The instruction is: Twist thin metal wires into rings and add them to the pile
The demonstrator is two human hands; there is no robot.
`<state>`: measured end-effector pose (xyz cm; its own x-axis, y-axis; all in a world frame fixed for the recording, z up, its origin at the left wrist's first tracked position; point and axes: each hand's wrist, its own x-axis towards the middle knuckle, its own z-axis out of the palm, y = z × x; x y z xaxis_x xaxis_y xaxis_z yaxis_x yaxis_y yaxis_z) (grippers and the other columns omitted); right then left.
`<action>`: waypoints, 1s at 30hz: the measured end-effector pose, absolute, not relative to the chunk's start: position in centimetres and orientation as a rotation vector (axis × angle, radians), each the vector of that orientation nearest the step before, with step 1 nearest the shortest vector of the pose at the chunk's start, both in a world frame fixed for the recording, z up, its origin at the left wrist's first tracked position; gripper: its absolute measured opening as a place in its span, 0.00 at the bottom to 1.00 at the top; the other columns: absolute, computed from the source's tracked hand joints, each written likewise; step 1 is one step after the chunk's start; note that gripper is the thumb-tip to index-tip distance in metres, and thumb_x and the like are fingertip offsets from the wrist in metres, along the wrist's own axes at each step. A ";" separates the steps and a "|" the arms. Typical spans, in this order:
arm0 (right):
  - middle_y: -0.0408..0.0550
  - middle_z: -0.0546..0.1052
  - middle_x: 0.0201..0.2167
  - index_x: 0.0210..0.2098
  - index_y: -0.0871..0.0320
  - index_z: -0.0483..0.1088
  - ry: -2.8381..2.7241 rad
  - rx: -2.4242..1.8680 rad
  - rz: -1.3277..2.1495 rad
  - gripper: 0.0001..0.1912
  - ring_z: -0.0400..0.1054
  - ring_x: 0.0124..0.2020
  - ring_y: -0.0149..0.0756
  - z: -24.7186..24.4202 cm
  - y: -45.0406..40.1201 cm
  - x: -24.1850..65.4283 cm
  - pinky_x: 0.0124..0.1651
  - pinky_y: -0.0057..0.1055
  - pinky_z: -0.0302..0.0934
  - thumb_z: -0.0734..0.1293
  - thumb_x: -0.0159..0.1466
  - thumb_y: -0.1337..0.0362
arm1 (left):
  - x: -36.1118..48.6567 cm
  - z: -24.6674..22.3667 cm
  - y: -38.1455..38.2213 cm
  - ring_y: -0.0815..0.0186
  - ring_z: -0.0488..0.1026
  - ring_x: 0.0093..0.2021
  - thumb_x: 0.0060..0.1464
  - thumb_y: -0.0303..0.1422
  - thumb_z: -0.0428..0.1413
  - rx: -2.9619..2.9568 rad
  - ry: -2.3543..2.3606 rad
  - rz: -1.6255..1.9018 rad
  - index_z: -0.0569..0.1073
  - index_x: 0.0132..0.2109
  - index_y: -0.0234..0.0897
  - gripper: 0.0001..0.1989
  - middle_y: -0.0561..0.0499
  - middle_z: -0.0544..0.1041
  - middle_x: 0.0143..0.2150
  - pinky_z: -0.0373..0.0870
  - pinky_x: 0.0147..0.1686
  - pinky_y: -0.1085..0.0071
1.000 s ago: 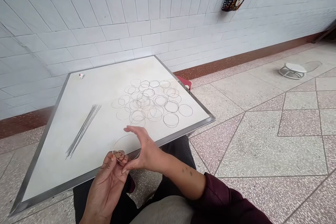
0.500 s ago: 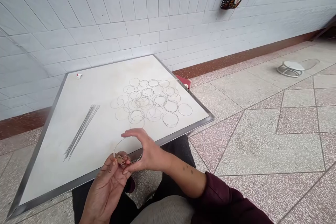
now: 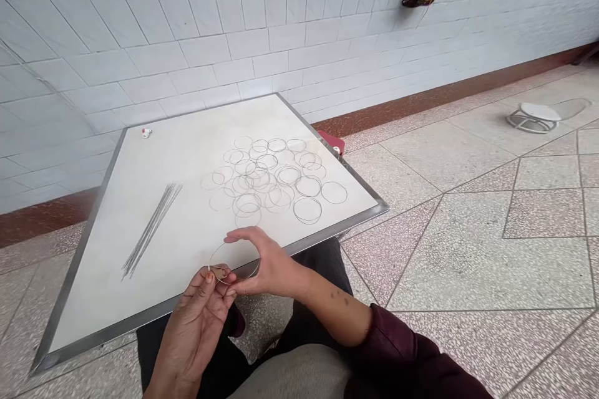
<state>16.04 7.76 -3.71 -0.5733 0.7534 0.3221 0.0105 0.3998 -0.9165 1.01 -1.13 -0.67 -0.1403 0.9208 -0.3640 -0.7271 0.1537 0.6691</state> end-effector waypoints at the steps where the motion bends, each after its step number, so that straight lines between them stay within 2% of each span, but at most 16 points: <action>1: 0.51 0.70 0.58 0.60 0.51 0.62 -1.892 -0.657 1.231 0.46 0.65 0.60 0.44 -3.8 7.7 16.1 0.64 0.44 0.57 0.82 0.46 0.64 | 1.1 -0.6 -1.1 0.64 0.77 0.39 0.51 0.31 0.67 0.272 0.915 1.462 0.80 0.33 0.37 0.04 0.49 0.79 0.37 0.75 0.41 0.70; 13: 0.51 0.72 0.56 0.59 0.52 0.62 -1.859 -0.669 1.225 0.46 0.67 0.59 0.44 -3.5 7.4 15.9 0.63 0.44 0.59 0.82 0.45 0.64 | 0.7 -0.8 -1.4 0.62 0.78 0.42 0.51 0.33 0.67 0.233 0.906 1.478 0.81 0.37 0.36 0.06 0.47 0.80 0.43 0.76 0.44 0.67; 19: 0.52 0.72 0.56 0.59 0.51 0.61 -1.869 -0.669 1.225 0.46 0.67 0.59 0.44 -3.7 7.5 15.7 0.62 0.45 0.60 0.82 0.45 0.64 | 0.1 -1.1 -1.3 0.61 0.76 0.44 0.58 0.36 0.61 0.219 0.840 1.457 0.81 0.41 0.35 0.10 0.45 0.80 0.44 0.76 0.42 0.68; 30: 0.53 0.72 0.55 0.59 0.53 0.61 -1.953 -0.595 1.194 0.45 0.68 0.57 0.43 -3.4 7.8 15.9 0.61 0.42 0.62 0.82 0.46 0.61 | -0.1 -1.4 -1.1 0.62 0.77 0.40 0.54 0.33 0.65 0.192 0.830 1.465 0.80 0.35 0.36 0.04 0.47 0.79 0.39 0.77 0.39 0.67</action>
<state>15.94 7.84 -3.43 -0.6050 0.7097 0.3610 0.0027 0.4552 -0.8904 -0.10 -1.06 -1.38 -0.1089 0.9201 -0.3761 -0.7957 0.1462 0.5878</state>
